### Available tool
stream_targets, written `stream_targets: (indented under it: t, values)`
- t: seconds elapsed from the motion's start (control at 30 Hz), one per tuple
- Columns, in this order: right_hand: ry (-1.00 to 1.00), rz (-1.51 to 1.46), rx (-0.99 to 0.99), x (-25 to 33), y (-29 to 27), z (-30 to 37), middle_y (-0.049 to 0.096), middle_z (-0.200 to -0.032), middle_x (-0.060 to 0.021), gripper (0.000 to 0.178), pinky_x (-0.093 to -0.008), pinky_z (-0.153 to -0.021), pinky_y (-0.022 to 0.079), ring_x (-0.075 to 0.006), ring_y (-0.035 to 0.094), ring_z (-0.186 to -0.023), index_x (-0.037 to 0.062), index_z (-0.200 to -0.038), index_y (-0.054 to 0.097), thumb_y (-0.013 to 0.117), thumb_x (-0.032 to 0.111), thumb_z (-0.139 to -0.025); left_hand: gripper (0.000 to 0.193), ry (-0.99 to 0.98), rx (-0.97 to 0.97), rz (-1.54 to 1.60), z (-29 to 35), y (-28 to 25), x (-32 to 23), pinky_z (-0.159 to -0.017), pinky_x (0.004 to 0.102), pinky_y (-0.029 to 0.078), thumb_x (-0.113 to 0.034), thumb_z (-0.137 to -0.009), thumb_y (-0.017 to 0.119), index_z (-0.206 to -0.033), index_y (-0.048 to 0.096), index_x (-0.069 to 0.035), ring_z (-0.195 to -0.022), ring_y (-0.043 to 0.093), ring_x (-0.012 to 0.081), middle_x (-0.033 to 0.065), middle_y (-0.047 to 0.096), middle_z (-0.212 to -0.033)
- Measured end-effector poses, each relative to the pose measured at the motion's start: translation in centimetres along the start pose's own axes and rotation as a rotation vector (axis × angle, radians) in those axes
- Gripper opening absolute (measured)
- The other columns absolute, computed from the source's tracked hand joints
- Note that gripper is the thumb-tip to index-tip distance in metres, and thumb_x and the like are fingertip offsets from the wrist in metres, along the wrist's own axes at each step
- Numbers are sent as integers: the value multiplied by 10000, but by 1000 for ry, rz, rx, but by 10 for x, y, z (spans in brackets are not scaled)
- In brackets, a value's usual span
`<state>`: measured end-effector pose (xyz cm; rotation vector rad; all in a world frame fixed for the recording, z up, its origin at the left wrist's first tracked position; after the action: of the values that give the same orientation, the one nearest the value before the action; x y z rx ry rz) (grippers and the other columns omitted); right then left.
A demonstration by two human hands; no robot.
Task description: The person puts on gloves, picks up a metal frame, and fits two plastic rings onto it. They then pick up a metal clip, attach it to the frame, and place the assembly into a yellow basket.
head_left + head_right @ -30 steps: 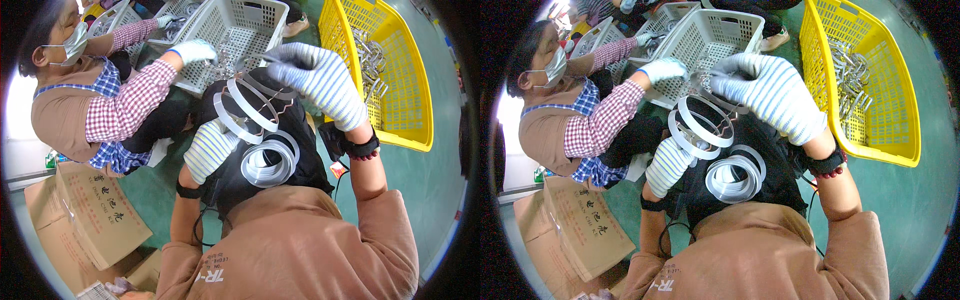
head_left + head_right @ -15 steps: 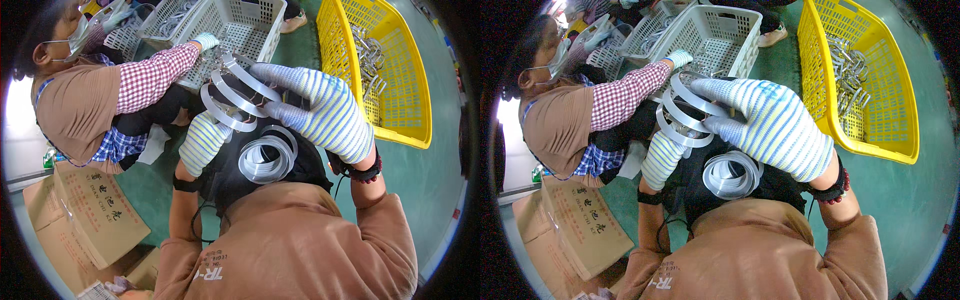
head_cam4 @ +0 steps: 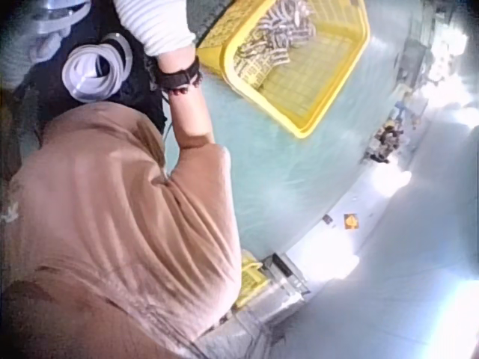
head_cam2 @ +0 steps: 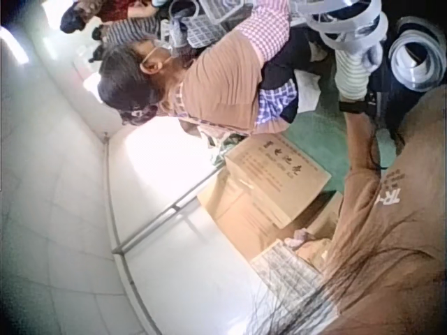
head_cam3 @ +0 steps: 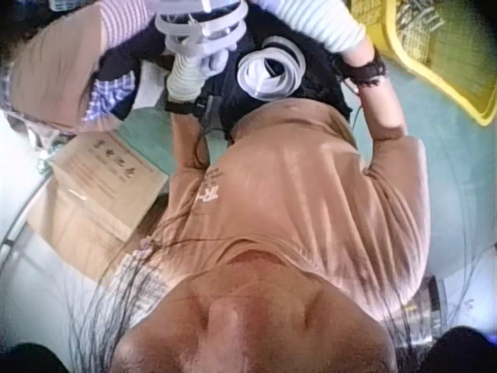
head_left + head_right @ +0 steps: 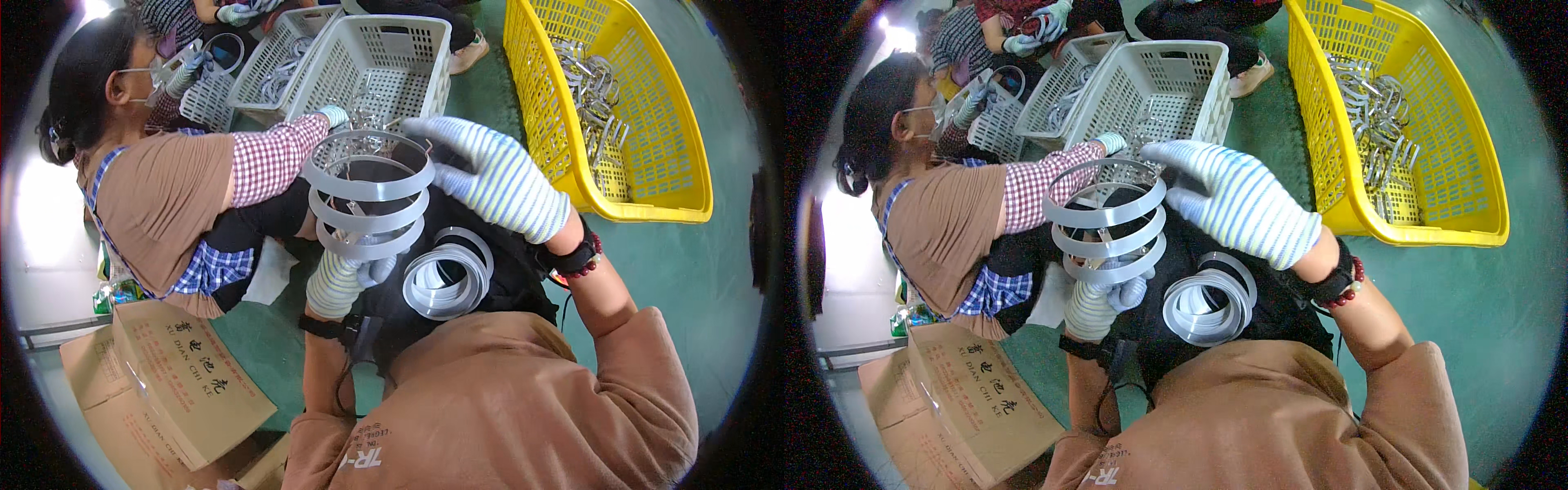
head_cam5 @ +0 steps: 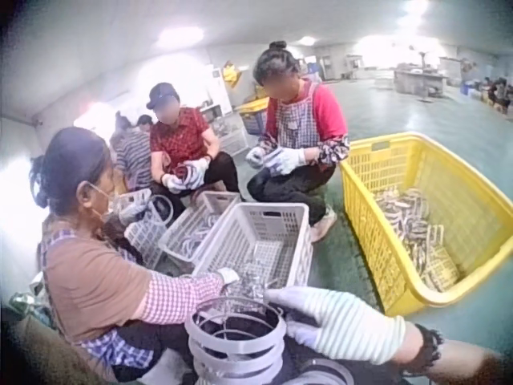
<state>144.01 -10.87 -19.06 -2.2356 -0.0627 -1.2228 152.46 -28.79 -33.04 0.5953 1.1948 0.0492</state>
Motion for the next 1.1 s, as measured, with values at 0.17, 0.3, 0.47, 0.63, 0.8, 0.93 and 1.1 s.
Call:
stream_targets:
  t: [0.17, 0.3, 0.47, 0.63, 0.8, 0.93, 1.1]
  values:
    - [-1, -2, -74, -24, -9, -20, 703, -1229, -212, 373, -413, -1001, 536, -373, 680, -1149, 50, -1312, 650, 651, 150, -953, 431, 11, 25, 110, -25, 20, -11, -425, 207, 272, -430, -961, 717, -1059, 705, -11, -503, 480, 60, 0, 614, -676]
    - [129, -17, 45, -39, -7, -18, 740, -1069, -208, 262, -411, -921, 558, -368, 719, -1024, 52, -1167, 727, 641, 195, -965, 429, 9, -68, -7, -34, 23, -37, -470, 222, 362, -431, -961, 713, -1100, 703, -26, -570, 551, 85, 59, 691, -811]
    - [269, -56, 341, -72, 32, -2, 747, -1025, -197, 332, -411, -887, 568, -359, 729, -970, 70, -1176, 735, 664, 321, -971, 606, 298, -430, -414, -77, -3, -79, -594, 246, 512, -573, -983, 634, -1311, 654, -64, -876, 687, 166, 73, 738, -1097]
    - [244, -225, 385, -79, 47, -15, 759, -992, -180, 438, -400, -863, 564, -342, 740, -948, 74, -1222, 718, 704, 428, -966, 388, 386, -162, -703, -125, 23, -69, -1083, 390, 489, -193, -1009, 687, -1384, 639, -103, -1255, 593, 194, 91, 610, -1410]
    - [408, -187, 323, -84, 17, -13, 756, -861, -155, 369, -410, -747, 575, -324, 746, -800, 84, -1094, 770, 737, 416, -936, 505, 257, -39, -445, -132, 34, -50, -1179, 390, 394, -209, -1054, 635, -1504, 493, -28, -1352, 532, 228, 98, 538, -1502]
    - [487, 139, -12, -104, -103, -18, 748, -802, -131, 333, -365, -679, 580, -236, 707, -659, 36, -984, 771, 730, 364, -942, 371, 522, -169, -1110, -133, 40, -87, -1125, 400, 426, -241, -1029, 637, -1312, 647, -1, -1257, 595, 286, 163, 668, -1290]
    - [754, 486, -329, -169, -297, 32, 704, -742, -45, 422, -336, -624, 524, -140, 610, -605, 30, -983, 754, 686, 447, -961, 278, 434, -338, -1278, -126, 9, -64, -1079, 432, 451, -128, -994, 639, -1244, 686, -14, -1184, 617, 317, 174, 682, -1230]
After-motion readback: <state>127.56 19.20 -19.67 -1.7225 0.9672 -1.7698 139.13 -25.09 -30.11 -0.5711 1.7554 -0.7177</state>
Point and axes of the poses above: each hand's wrist, its own z-axis away from the middle knuckle, its own y-axis out of the palm, x = y × z, the point moved 10 cm from there along -z, towards the middle knuckle
